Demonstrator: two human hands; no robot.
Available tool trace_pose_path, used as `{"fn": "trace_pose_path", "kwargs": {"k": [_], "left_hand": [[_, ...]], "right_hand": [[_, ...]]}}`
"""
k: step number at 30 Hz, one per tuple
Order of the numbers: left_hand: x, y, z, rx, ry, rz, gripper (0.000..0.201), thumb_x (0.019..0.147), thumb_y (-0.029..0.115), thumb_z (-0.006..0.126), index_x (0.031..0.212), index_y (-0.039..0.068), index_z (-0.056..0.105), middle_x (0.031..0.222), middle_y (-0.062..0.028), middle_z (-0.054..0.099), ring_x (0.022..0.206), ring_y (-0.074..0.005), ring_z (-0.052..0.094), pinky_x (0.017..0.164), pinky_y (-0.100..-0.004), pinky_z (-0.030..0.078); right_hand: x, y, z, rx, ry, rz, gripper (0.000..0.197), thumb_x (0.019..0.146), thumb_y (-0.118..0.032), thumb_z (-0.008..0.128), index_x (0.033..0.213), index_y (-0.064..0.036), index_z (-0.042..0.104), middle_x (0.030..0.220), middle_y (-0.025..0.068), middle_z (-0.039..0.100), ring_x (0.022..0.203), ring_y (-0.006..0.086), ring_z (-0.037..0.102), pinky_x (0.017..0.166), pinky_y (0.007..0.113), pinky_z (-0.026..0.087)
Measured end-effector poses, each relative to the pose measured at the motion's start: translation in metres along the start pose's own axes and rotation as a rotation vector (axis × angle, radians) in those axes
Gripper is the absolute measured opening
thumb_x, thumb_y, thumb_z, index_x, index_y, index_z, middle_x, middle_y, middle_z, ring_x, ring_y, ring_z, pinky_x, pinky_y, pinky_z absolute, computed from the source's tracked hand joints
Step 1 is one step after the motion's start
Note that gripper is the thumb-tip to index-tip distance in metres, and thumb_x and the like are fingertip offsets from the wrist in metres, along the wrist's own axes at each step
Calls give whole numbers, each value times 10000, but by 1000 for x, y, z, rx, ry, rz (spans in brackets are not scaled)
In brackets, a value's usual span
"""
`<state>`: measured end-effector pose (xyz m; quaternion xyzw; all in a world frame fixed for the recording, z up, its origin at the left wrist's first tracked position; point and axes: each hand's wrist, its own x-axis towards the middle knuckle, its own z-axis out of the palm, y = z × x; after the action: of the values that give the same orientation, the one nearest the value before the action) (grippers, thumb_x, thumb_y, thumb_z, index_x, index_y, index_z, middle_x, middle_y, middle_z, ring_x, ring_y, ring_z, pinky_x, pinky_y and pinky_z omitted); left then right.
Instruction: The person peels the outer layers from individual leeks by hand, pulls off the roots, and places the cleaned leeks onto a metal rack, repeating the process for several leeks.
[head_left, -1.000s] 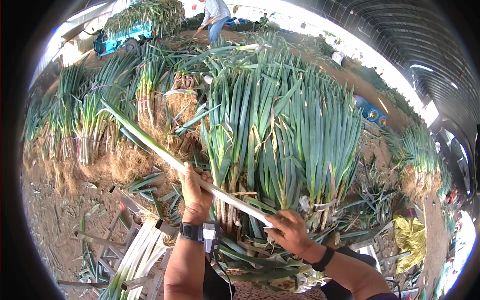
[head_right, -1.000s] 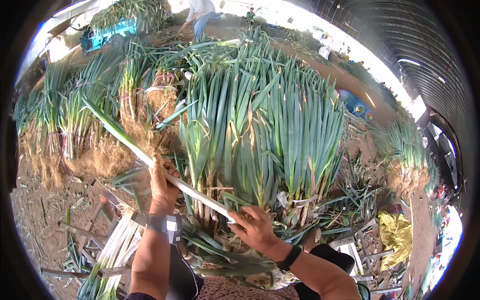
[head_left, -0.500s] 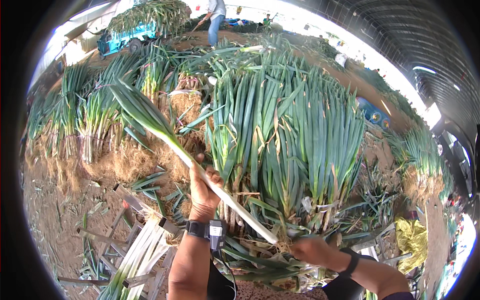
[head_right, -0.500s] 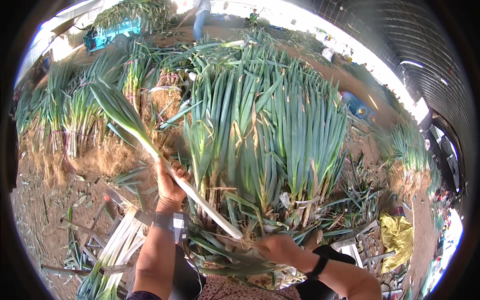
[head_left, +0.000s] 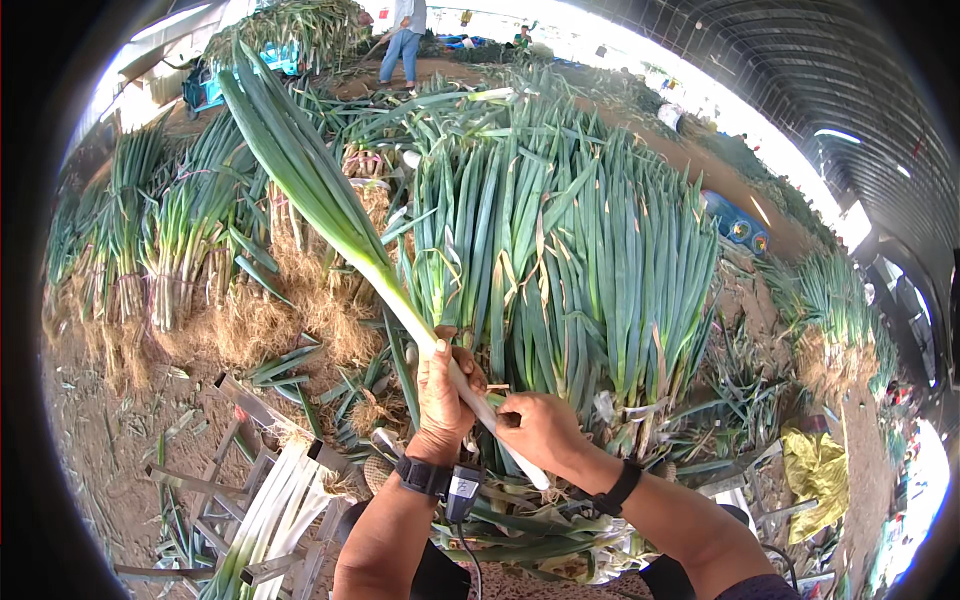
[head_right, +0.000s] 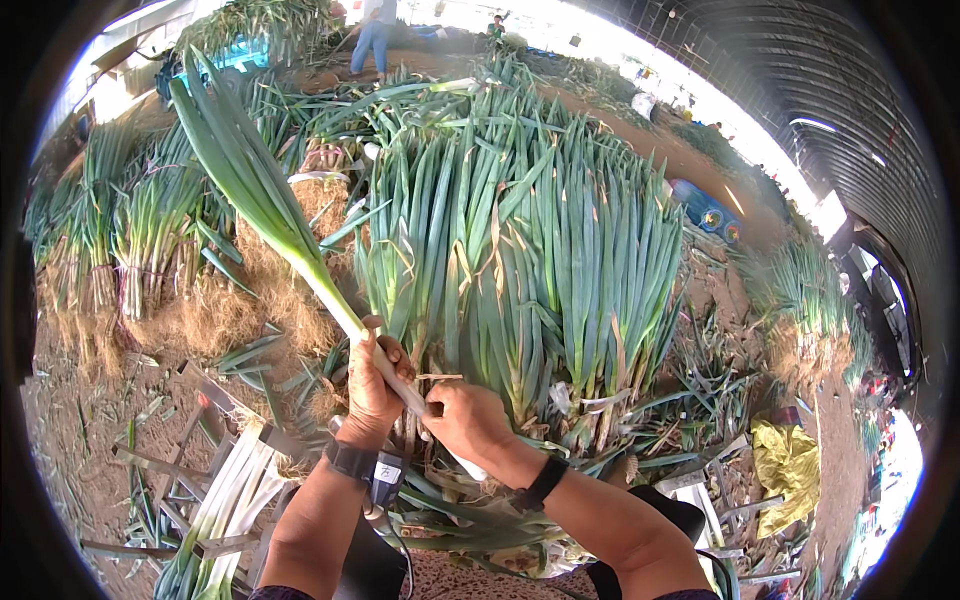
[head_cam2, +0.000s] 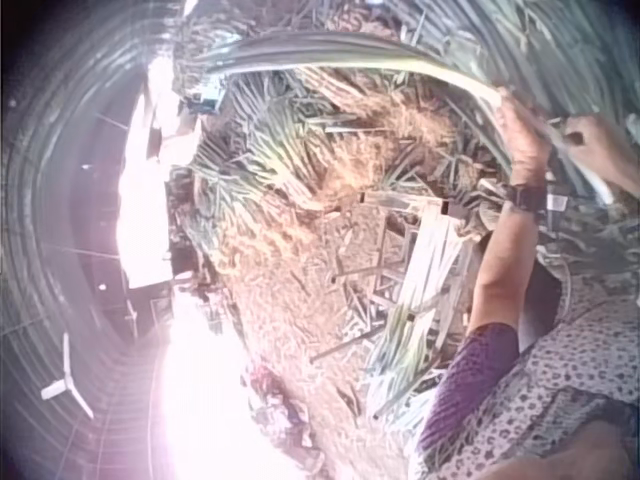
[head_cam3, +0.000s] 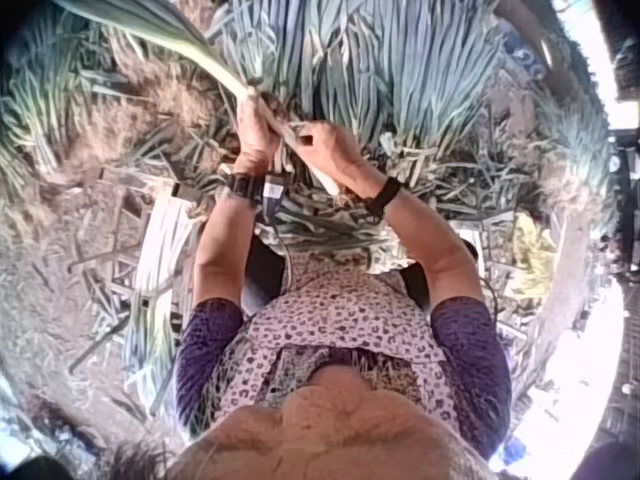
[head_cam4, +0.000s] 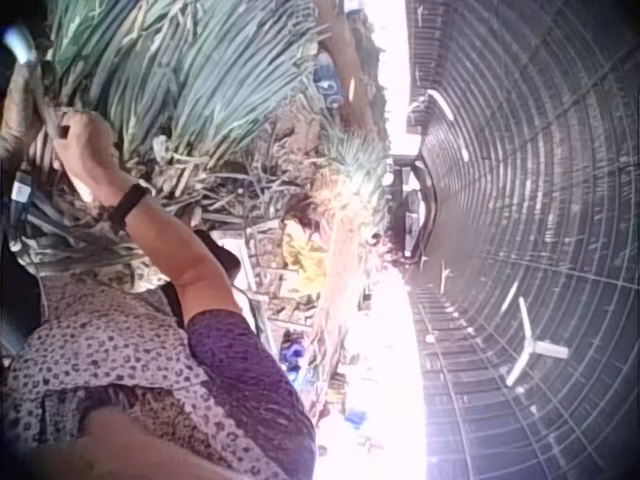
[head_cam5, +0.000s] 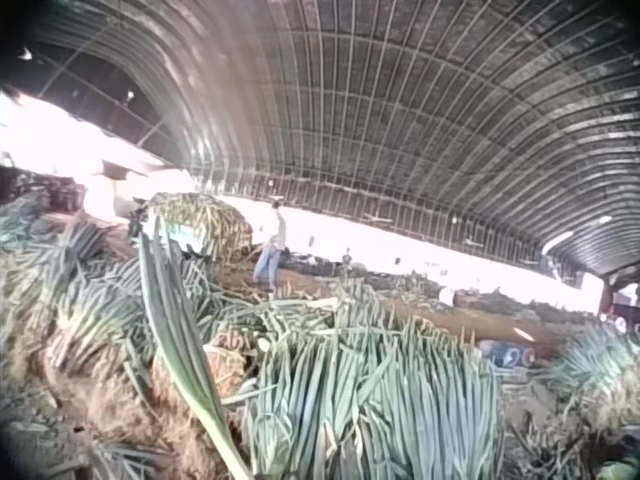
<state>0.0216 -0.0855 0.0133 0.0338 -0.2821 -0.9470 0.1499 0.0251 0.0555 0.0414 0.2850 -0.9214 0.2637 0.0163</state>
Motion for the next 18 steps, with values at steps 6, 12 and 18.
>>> {"fn": "trace_pose_path", "kwargs": {"k": [6, 12, 18], "left_hand": [[3, 1, -13, -76, -84, -61, 413, 818, 429, 590, 1078, 142, 447, 628, -6, 416, 519, -140, 441, 486, -282, 404], [9, 34, -3, -115, -41, 42, 351, 864, 455, 505, 1064, 168, 481, 649, 9, 432, 563, -120, 438, 504, -272, 388], [13, 35, -16, -142, 25, 66, 331, 873, 455, 495, 1053, 178, 474, 648, 15, 407, 519, -99, 386, 466, -238, 360]], "right_hand": [[9, 1, -2, -29, -53, 13, 166, 670, -202, 652, 745, -54, 655, 682, 138, 630, 601, 293, 623, 563, 351, 501], [-1, 26, 1, 31, -202, 124, 189, 686, -194, 631, 779, -33, 659, 676, 141, 641, 599, 240, 636, 584, 321, 500], [-9, 33, 12, 582, -17, 154, 165, 775, -115, 653, 892, 1, 642, 793, 106, 648, 669, 125, 609, 617, 247, 490]]}}
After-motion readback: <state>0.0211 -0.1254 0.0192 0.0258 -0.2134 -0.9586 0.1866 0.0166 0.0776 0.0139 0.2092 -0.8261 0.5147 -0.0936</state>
